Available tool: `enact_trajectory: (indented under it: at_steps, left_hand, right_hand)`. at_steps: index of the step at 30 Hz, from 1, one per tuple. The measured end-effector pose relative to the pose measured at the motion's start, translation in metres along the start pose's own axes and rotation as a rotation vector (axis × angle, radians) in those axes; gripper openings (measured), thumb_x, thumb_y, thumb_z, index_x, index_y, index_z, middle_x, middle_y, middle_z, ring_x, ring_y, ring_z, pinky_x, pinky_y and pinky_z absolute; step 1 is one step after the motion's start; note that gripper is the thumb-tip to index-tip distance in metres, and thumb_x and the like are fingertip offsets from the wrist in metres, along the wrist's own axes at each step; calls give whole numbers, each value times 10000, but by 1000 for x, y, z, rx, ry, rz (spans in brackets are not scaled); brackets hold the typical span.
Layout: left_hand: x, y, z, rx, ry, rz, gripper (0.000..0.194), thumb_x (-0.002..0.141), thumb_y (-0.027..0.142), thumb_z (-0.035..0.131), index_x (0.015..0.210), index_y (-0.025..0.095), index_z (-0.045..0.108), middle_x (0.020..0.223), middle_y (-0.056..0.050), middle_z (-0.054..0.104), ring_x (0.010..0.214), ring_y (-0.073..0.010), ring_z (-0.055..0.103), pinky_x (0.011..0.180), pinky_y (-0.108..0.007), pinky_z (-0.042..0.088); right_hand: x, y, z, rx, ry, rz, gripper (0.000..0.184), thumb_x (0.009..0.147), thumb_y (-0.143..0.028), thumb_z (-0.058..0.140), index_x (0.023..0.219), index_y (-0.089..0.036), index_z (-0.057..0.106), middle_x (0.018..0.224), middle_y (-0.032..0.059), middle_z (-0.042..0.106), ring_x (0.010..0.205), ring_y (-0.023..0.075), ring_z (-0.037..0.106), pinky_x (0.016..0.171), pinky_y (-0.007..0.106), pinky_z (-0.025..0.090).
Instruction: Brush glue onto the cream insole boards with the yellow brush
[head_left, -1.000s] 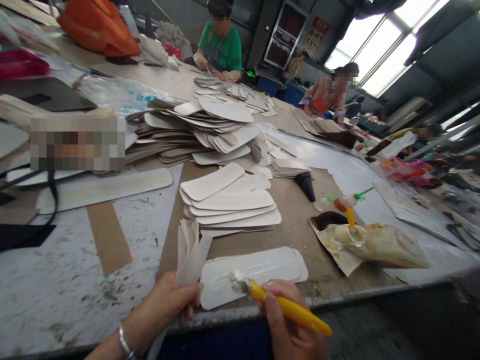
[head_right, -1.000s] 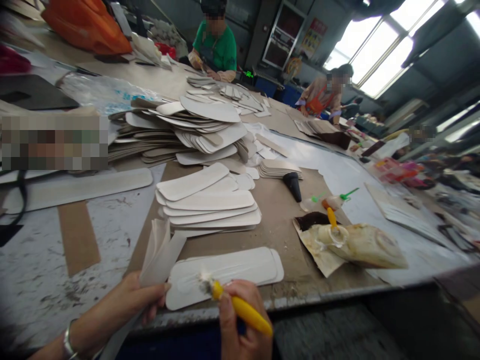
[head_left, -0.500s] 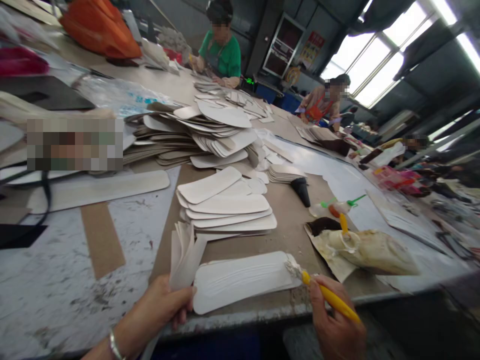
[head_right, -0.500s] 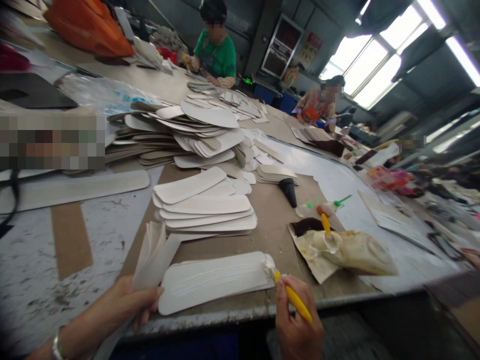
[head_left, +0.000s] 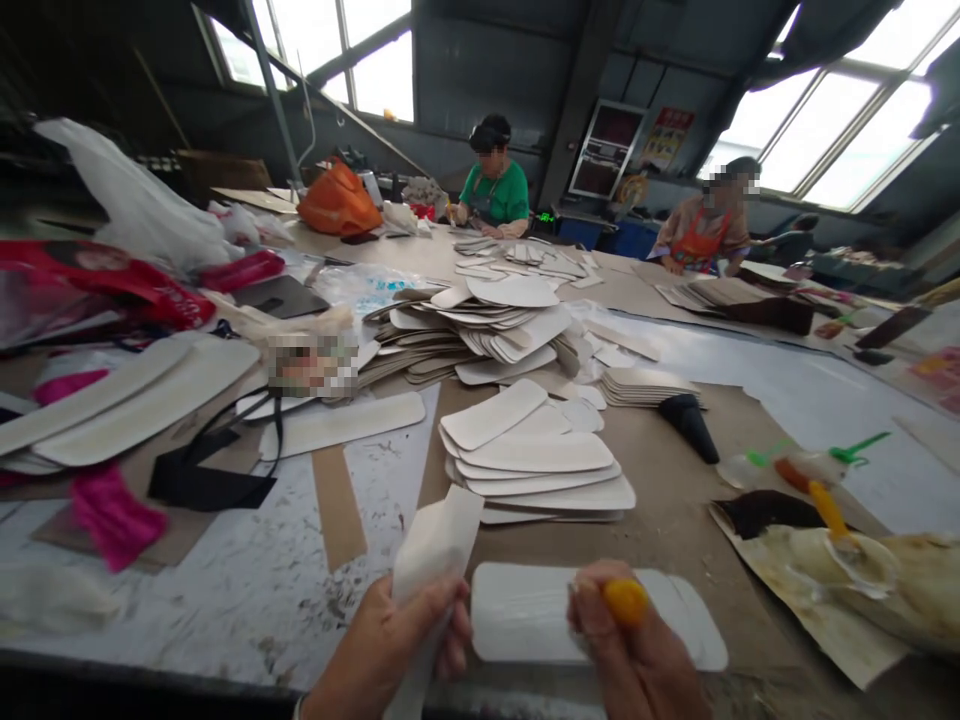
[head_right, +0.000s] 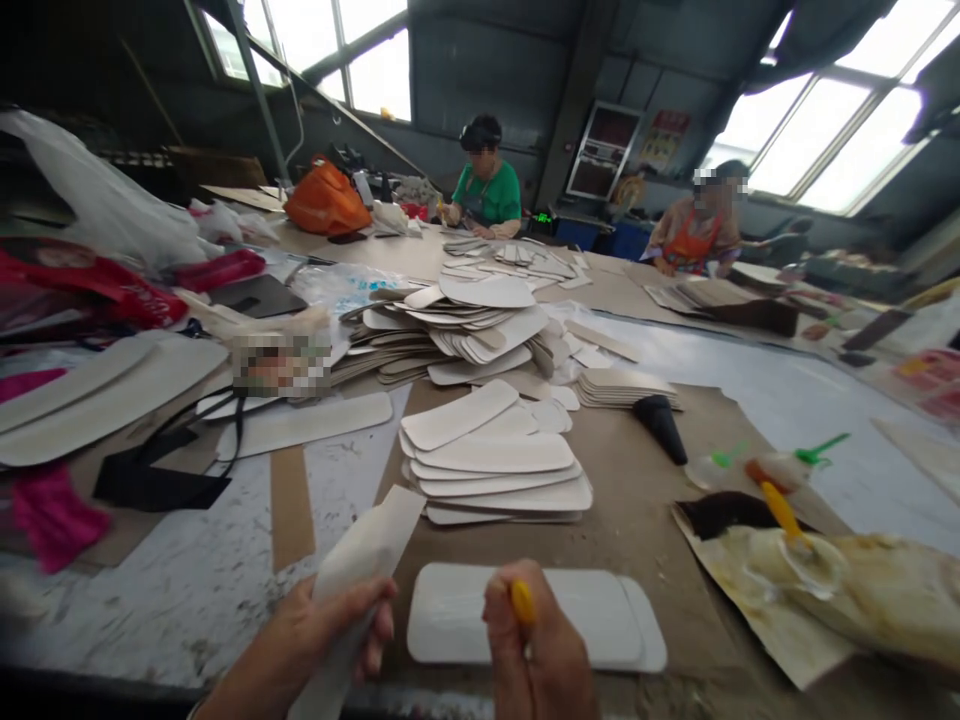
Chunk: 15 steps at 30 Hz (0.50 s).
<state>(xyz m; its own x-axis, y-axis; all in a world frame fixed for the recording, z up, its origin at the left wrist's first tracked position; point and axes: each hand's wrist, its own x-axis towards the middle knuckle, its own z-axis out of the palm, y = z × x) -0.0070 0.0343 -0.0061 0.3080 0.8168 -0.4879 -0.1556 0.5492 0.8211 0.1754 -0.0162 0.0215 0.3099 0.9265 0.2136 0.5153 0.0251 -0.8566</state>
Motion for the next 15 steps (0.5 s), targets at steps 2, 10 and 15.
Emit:
enact_trajectory:
  at_steps: [2,10,15]
  left_hand:
    - [-6,4,4,-63,-23,-31,377,630,463,711,647,93,645,557,-66,633,490,-135,557,499,-230,435]
    - [-15,2,26,-193,-121,-52,404,559,405,794,784,83,700,561,-44,622,522,-115,529,530,-209,422]
    - [-16,-10,29,-109,-98,-97,389,566,427,776,759,99,694,601,-47,641,554,-122,531,542,-214,420]
  right_hand:
    - [3,-8,23,186,-90,132,331,822,-505,501,737,-195,575,573,-28,490,521,111,472,523,217,407]
    - [-10,-4,61,829,-224,506,371,713,-516,647,756,-183,491,484,-79,440,389,88,438,393,217,402]
    - [-9,2,31,592,23,419,362,714,-512,650,773,-170,546,556,-45,508,507,97,491,486,198,443]
